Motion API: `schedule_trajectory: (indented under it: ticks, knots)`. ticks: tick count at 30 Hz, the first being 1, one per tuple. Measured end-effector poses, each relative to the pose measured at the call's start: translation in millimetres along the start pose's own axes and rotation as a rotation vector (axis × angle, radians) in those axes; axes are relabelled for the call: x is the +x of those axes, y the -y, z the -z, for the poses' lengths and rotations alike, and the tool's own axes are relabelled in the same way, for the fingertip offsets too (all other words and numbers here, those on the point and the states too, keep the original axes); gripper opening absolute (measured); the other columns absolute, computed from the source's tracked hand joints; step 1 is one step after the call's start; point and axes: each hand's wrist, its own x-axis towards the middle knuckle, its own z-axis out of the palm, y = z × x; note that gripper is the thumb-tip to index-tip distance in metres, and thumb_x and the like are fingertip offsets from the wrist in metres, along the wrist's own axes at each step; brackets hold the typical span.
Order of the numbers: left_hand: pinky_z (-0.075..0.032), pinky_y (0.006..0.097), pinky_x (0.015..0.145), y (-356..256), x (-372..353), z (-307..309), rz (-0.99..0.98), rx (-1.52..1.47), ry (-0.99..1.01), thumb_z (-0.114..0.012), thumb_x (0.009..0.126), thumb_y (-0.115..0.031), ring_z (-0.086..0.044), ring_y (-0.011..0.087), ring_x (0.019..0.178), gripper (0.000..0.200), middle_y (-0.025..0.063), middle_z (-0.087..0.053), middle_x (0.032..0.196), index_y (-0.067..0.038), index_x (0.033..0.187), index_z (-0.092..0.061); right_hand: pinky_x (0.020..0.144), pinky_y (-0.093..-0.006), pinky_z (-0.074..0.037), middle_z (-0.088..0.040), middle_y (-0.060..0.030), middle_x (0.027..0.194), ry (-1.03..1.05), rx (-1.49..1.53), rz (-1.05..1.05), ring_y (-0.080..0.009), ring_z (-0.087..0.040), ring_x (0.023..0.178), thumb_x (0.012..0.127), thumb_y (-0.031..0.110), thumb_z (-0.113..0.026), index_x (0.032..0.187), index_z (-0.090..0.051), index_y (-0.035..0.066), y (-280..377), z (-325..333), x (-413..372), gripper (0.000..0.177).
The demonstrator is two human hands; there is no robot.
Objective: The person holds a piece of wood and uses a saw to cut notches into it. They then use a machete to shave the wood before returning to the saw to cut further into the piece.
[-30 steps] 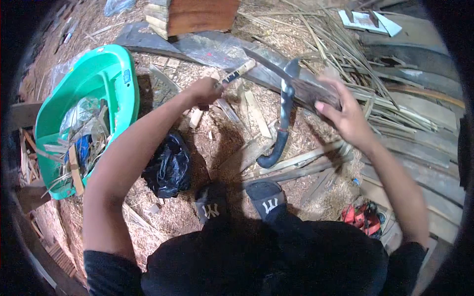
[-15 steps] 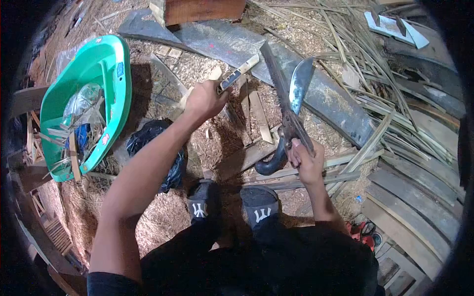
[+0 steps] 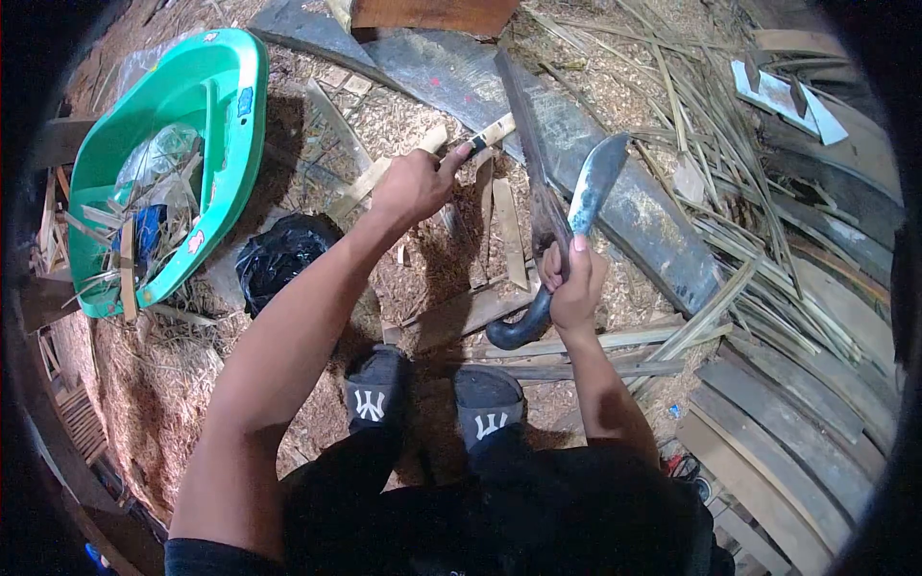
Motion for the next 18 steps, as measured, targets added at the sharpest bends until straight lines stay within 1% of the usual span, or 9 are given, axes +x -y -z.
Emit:
schedule_trajectory:
  ticks: [2,5,8,11,13,14,16,17,18]
  knots:
    - [-0.056,0.0481,0.083,4,4,-2,0.000,0.002,0.021,-0.046,0.100,-0.069,-0.074,0.0408,0.086,0.080,0.0231,-0.073,0.077,0.003,0.088,-0.078,0.050,-0.0286,-0.027,-0.038,0.0007,0.055,-0.010,0.010,-0.017,-0.0099,-0.036,0.050,0.108,0.033,-0.045,0.063,-0.040,0.007,-2,0,3,0.052]
    - [-0.055,0.0468,0.081,-2,-1,8,-0.006,-0.026,0.110,-0.046,0.101,-0.068,-0.075,0.0371,0.082,0.080,0.0218,-0.073,0.076,0.005,0.090,-0.077,0.048,-0.0282,-0.028,-0.037,-0.0022,0.056,0.062,-0.050,0.019,-0.0118,-0.035,0.048,0.110,0.036,-0.038,0.065,-0.039,0.006,-6,0,4,0.054]
    - [-0.055,0.0459,0.079,-5,-2,12,0.028,-0.123,0.183,-0.047,0.101,-0.067,-0.075,0.0340,0.079,0.079,0.0210,-0.073,0.075,0.006,0.092,-0.076,0.047,-0.0281,-0.028,-0.037,-0.0020,0.055,0.035,-0.081,0.026,-0.0117,-0.034,0.048,0.110,0.031,-0.041,0.065,-0.039,0.006,-9,-4,3,0.052]
    - [-0.054,0.0447,0.075,-2,1,12,-0.026,-0.170,0.223,-0.048,0.101,-0.066,-0.073,0.0304,0.073,0.078,0.0192,-0.072,0.074,0.006,0.092,-0.075,0.047,-0.0277,-0.028,-0.037,-0.0020,0.055,0.027,-0.048,0.006,-0.0114,-0.034,0.048,0.109,0.027,-0.042,0.065,-0.038,0.006,-12,-4,0,0.050]
    - [-0.052,0.0465,0.069,-3,0,14,-0.087,-0.248,0.187,-0.051,0.102,-0.061,-0.068,0.0310,0.064,0.074,0.0208,-0.066,0.066,0.007,0.080,-0.071,0.047,-0.0272,-0.028,-0.038,-0.0019,0.056,0.051,-0.008,-0.013,-0.0109,-0.034,0.048,0.110,0.026,-0.040,0.065,-0.039,0.006,-11,-3,0,0.049]
    - [-0.052,0.0465,0.069,-3,1,16,-0.083,-0.250,0.189,-0.051,0.102,-0.061,-0.068,0.0310,0.064,0.074,0.0208,-0.066,0.066,0.007,0.080,-0.071,0.047,-0.0272,-0.028,-0.038,-0.0019,0.056,0.052,-0.010,-0.018,-0.0109,-0.034,0.048,0.110,0.026,-0.040,0.065,-0.039,0.006,-11,-3,-1,0.049]
    - [-0.052,0.0431,0.065,-8,2,23,-0.043,-0.260,0.268,-0.052,0.103,-0.058,-0.066,0.0246,0.060,0.070,0.0153,-0.065,0.063,0.005,0.080,-0.072,0.050,-0.0285,-0.027,-0.039,0.0011,0.057,0.047,-0.009,-0.004,-0.0084,-0.035,0.052,0.108,0.026,-0.046,0.063,-0.041,0.006,-9,-5,-2,0.049]
    - [-0.052,0.0431,0.065,-10,2,23,-0.041,-0.261,0.271,-0.052,0.103,-0.058,-0.066,0.0246,0.060,0.070,0.0153,-0.065,0.063,0.005,0.080,-0.072,0.050,-0.0285,-0.027,-0.039,0.0011,0.057,0.047,-0.010,-0.008,-0.0084,-0.035,0.052,0.108,0.026,-0.046,0.063,-0.041,0.006,-7,-6,-2,0.049]
    - [-0.049,0.0406,0.059,-12,1,22,-0.049,-0.338,0.271,-0.051,0.104,-0.058,-0.062,0.0205,0.057,0.070,0.0106,-0.060,0.060,0.006,0.083,-0.072,0.049,-0.0284,-0.026,-0.039,0.0012,0.057,0.048,0.008,-0.020,-0.0084,-0.035,0.051,0.108,0.026,-0.046,0.064,-0.041,0.007,-6,-7,-2,0.048]
